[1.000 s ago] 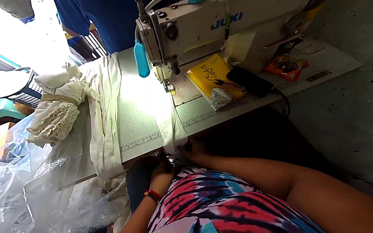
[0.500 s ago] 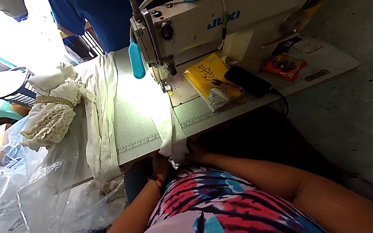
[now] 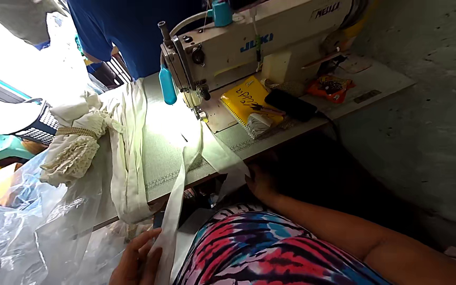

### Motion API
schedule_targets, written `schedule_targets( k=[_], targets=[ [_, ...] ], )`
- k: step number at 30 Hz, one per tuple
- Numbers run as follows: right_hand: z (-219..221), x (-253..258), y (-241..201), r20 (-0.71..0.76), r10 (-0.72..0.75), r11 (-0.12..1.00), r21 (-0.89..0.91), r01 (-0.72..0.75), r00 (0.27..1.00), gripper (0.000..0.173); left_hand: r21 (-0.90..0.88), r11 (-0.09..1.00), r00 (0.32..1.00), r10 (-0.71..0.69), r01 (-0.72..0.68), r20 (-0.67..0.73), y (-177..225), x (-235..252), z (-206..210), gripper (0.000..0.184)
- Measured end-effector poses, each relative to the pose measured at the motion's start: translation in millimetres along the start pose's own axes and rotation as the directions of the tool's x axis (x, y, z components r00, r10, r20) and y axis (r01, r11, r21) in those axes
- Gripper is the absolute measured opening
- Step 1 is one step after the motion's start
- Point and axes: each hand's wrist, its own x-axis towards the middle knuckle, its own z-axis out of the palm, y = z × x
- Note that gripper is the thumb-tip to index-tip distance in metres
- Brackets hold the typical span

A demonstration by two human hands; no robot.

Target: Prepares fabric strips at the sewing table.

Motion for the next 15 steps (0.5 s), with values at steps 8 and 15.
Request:
schedule_targets(
  k=[8,15],
  targets=[
    [-13.2,-32.2,-21.6,0.403,-0.662,0.668,0.7,0.254,0.632,0.02,-0.049,0.99,0.987,0.137,-0.133,0.086,-5.6,1.2,-1.9,0.031],
    [-44.8,-73.7,-109.1,0.566,-0.727,0.655,0.741,0.146,0.389,0.02,0.241,0.961,0.981,0.099,-0.137,0.165,69.6,1.3,-87.6,0.023]
  ],
)
